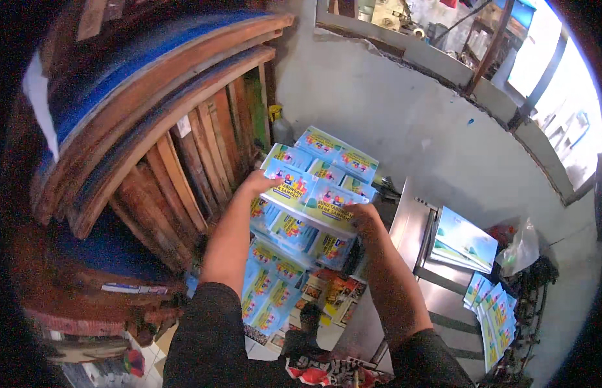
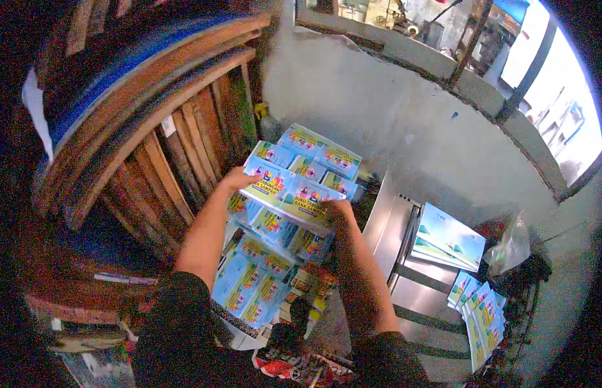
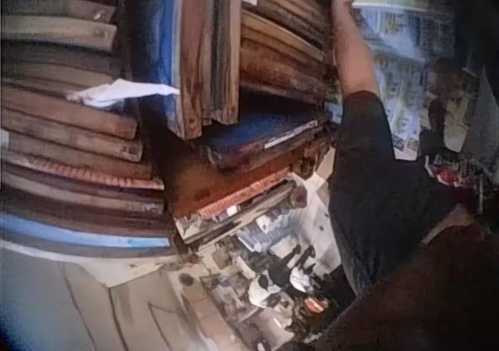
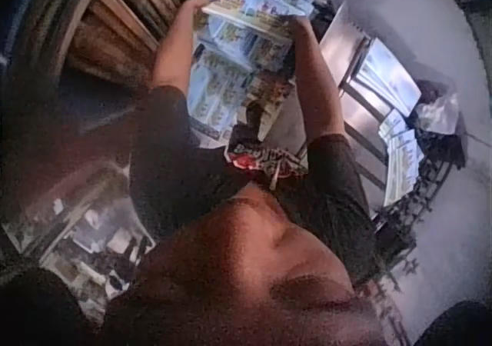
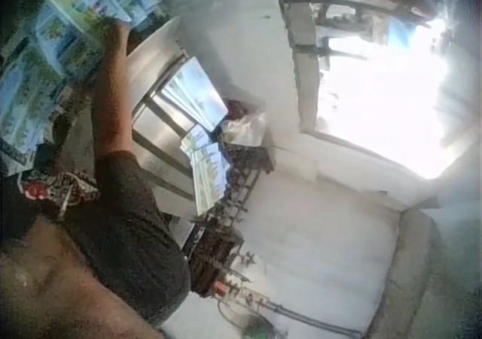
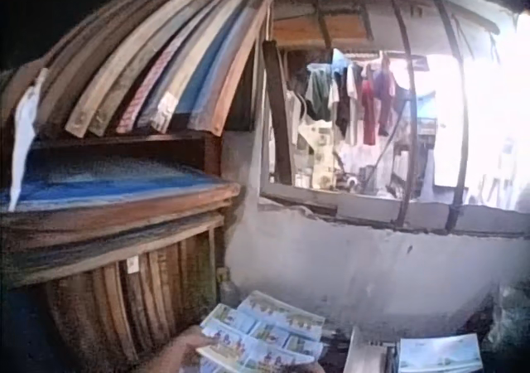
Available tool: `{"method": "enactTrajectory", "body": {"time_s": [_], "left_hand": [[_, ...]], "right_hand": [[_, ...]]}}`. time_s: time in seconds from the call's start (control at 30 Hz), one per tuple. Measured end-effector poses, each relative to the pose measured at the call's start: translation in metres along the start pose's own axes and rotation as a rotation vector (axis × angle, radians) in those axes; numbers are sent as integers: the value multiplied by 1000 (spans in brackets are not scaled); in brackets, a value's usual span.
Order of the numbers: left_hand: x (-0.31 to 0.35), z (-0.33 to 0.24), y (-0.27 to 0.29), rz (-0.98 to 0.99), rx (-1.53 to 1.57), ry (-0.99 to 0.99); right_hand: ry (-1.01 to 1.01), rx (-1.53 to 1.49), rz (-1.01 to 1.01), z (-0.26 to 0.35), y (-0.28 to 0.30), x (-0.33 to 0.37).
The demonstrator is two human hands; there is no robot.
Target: The person sorts and stacks booklets on a metal table, then picks up a stack and uses a pair of shears to trim the edges at another workstation.
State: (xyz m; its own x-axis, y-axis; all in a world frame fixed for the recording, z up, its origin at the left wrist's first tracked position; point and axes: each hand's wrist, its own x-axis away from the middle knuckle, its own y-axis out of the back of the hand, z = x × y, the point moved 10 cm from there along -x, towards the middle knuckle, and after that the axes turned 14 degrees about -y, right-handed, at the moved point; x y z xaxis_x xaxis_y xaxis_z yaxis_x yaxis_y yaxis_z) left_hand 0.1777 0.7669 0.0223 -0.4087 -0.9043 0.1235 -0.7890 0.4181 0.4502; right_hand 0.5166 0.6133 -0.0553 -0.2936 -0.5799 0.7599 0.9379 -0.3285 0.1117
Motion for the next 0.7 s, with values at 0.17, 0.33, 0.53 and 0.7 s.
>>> {"method": "enactTrajectory", "body": {"time_s": [0.17, 0.33, 0.53, 0.7], "left_hand": [[-26, 26, -23, 0, 27, 10], [-29, 39, -7, -107, -470, 45], [-37, 53, 0, -166, -379, -78], [-20, 35, 0, -369, -251, -319]], "right_hand": [[33, -125, 146, 0, -8, -14], [-154, -56, 105, 7, -14, 15], [153, 147, -34, 40, -11, 24], [632, 63, -246, 83, 17, 104]]}}
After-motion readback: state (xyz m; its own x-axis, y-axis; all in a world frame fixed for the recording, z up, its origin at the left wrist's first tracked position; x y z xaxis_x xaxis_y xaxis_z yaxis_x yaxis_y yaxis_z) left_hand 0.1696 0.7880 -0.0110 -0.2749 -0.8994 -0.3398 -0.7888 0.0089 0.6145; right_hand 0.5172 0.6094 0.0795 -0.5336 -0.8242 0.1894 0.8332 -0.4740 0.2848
